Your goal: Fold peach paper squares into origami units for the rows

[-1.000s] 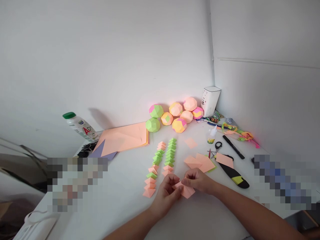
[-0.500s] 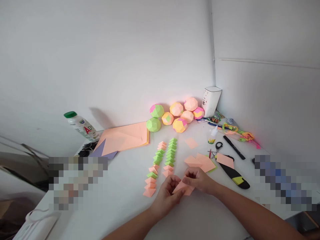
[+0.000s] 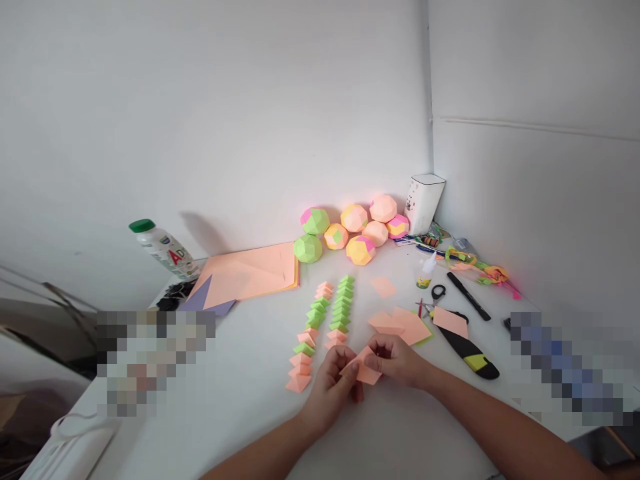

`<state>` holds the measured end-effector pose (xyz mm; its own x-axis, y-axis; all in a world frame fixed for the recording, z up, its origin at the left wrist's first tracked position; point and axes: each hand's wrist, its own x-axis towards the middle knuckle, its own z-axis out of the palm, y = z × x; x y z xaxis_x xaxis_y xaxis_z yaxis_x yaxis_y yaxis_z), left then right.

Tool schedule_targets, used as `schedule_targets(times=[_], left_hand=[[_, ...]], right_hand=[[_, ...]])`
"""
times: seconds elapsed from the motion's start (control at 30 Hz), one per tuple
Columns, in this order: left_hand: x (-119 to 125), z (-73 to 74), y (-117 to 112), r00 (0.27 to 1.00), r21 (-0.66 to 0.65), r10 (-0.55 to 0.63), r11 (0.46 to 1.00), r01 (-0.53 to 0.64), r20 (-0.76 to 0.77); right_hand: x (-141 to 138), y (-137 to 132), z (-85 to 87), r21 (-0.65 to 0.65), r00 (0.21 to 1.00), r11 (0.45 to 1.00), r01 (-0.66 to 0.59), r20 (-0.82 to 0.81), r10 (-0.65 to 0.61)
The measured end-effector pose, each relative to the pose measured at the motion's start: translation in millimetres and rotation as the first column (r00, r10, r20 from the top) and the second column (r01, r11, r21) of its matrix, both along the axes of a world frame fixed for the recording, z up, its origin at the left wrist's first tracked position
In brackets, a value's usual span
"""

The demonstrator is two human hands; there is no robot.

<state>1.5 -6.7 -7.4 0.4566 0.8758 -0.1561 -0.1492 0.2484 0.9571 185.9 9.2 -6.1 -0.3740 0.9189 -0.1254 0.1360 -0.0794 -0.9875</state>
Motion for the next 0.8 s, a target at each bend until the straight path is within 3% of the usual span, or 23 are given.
schedule_targets(times=[0.23,0.33,0.43,0.5,0.67,0.8], left_hand=[[0,4.6,0,0.995,0.017,-0.061,0.998,0.063,-0.082],[0,7.4,1,0.987,0.173,-0.052,0.982,0.078,-0.15],[0,9.0,2,0.98,0.366,0.01,0.928,0.066,-0.2],[0,8.1,3,0.973,0.408,0.004,0.908,0.092,-0.23],[-1,3.9,1,0.956,0.321,-0.025,0.939,0.123,-0.293],[1,4.0,-3,0.992,0.124,-0.083,0.988,0.094,-0.092]], right_hand=[[-1,-1,4.7,0.006,0.999,0.999,0.04,-0.003,-0.04],[-1,0,6.9,0.044,0.998,0.997,0.068,-0.012,-0.068],[-1,-1,9.4,0.062,0.997,0.995,0.079,-0.014,-0.079],[-2,-1,10.8,0.078,0.997,0.994,0.078,-0.015,-0.077],[-2,-3,10.4,0.08,0.996,0.993,0.084,0.017,-0.086],[-3,-6,5.2,0.089,0.994,0.993,0.071,0.079,-0.078]])
